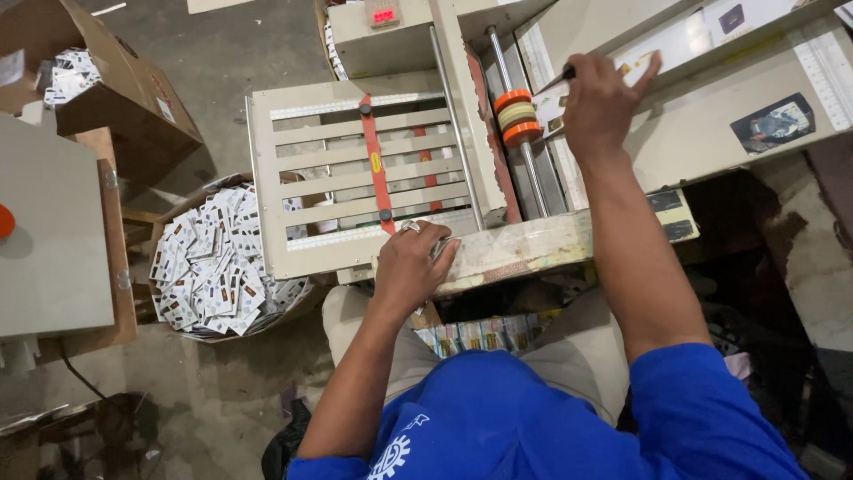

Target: Operating a mechanical paper slitter to cut printed sheets into smaller cards.

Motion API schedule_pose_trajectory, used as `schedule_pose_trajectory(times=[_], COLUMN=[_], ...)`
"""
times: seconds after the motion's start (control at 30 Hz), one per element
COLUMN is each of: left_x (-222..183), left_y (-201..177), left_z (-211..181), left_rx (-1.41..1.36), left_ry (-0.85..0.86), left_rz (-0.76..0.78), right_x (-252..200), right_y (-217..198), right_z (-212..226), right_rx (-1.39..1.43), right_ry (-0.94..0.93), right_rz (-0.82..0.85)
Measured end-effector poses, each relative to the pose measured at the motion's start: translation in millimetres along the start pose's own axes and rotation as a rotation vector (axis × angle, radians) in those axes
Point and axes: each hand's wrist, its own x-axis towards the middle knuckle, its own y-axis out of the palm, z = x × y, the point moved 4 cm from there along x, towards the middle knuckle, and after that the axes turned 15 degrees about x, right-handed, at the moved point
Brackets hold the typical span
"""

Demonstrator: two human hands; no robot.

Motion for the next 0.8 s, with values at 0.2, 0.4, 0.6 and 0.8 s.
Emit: schedule_pose_trajectory(times=[0.2,0.4,0.6,0.8], left_x=[0,0,0,-1], left_y=[-3,-2,-1,-1], left_z=[-3,-1,-1,-1], left_rx=[-0.002,0.003,-0.012,0.004], left_ry=[0.005,-0.013,-0.026,-0.008], left_rz=[-0.012,-0.014,0.039,0.011], right_x=[-19,-3,-16,-6], right_y=[35,9,28,9], right_z=[-29,-5,-33,-4], right_rx=[-0.21,0.052,-0.406,0.001], right_ry=[0.129,-0.013,0.031,-0.012], right_rz=[0.414,0.109,0.164,0.162])
